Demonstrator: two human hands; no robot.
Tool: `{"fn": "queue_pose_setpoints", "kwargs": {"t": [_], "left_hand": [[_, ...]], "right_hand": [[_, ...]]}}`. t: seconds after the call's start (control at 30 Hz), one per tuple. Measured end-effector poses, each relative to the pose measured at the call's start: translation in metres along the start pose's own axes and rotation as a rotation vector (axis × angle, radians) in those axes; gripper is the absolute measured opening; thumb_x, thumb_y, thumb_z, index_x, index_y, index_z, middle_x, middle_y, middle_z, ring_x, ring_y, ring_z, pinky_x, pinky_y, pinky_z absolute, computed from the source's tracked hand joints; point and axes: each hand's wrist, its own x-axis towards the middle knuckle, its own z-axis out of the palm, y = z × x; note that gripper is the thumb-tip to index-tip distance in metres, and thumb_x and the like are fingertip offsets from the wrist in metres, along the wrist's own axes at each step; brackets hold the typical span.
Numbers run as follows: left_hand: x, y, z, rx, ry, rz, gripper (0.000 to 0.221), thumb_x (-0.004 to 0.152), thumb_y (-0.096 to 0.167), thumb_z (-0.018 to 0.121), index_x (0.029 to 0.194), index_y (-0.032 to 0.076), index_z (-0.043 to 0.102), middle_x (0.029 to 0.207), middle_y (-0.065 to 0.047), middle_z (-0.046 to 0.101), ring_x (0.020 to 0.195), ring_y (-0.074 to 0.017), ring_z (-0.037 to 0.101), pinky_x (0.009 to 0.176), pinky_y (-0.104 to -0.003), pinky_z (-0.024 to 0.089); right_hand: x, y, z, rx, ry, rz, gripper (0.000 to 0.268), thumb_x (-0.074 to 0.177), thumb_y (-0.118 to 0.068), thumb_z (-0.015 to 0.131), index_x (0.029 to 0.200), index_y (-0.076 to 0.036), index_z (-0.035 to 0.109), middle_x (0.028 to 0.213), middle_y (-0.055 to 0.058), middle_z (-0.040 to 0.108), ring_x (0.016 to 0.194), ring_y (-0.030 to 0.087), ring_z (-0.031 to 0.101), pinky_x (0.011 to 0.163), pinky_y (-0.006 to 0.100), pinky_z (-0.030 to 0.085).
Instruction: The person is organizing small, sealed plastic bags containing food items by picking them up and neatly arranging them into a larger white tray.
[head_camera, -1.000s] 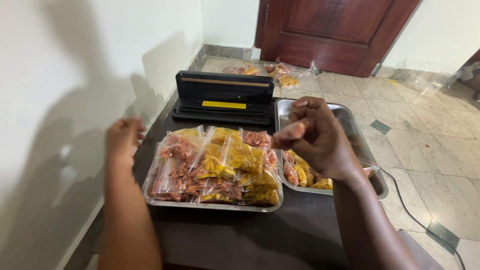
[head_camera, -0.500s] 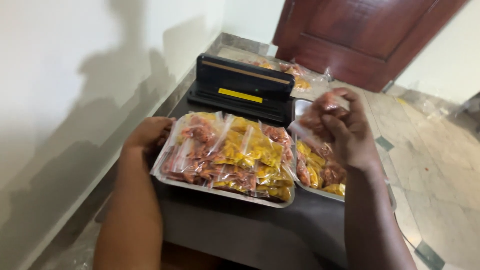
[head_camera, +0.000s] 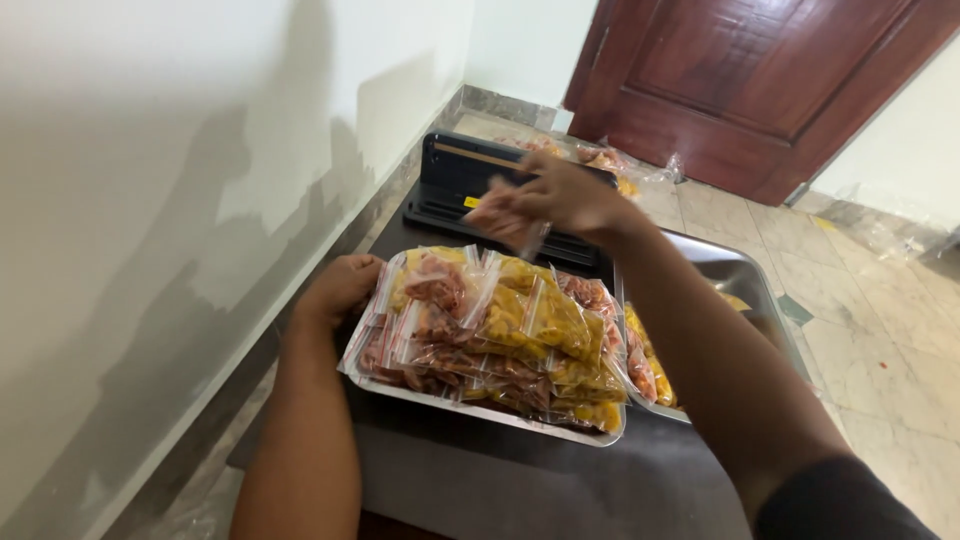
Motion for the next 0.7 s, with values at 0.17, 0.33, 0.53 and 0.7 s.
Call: {"fn": "queue_pose_setpoints", "kwargs": {"t": [0.17, 0.33, 0.53, 0.7], "left_hand": [[0.001, -0.001, 0.0, 0.04, -0.003, -0.002, 0.025, 0.09, 0.029, 0.07, 0.096, 0.005, 0.077, 0.058, -0.013, 0.058, 0.038, -0.0223, 0.049, 0.037, -0.033, 0.038], [-0.01, 0.012, 0.0, -0.161, -0.001, -0.059, 0.02, 0.085, 0.02, 0.069, 0.092, 0.003, 0.074, 0.055, -0.011, 0.048, 0.035, -0.0197, 0.043, 0.033, -0.031, 0.034], [-0.014, 0.019, 0.003, -0.153, -0.022, -0.071, 0.019, 0.086, 0.017, 0.066, 0.093, 0.001, 0.073, 0.056, -0.009, 0.049, 0.035, -0.0168, 0.043, 0.034, -0.027, 0.033], [-0.019, 0.026, 0.004, -0.184, -0.019, -0.069, 0.02, 0.087, 0.015, 0.065, 0.095, -0.002, 0.072, 0.055, -0.011, 0.048, 0.035, -0.0173, 0.042, 0.034, -0.027, 0.032]], "right_hand": [[0.03, -0.002, 0.044, -0.065, -0.256, 0.03, 0.035, 0.089, -0.025, 0.073, 0.118, -0.008, 0.064, 0.09, 0.006, 0.076, 0.082, 0.018, 0.07, 0.08, 0.034, 0.054], [0.063, 0.002, 0.056, -0.448, -0.506, 0.079, 0.023, 0.083, -0.038, 0.08, 0.099, -0.022, 0.08, 0.083, -0.004, 0.08, 0.083, 0.015, 0.076, 0.082, 0.031, 0.056], [0.05, -0.016, 0.056, -0.511, -0.555, 0.067, 0.028, 0.085, -0.036, 0.076, 0.11, -0.022, 0.079, 0.103, 0.001, 0.08, 0.1, 0.024, 0.075, 0.093, 0.039, 0.056], [0.025, -0.056, 0.043, -0.48, -0.441, 0.005, 0.032, 0.097, -0.031, 0.062, 0.121, -0.012, 0.072, 0.111, 0.016, 0.076, 0.109, 0.036, 0.071, 0.095, 0.048, 0.054]]}}
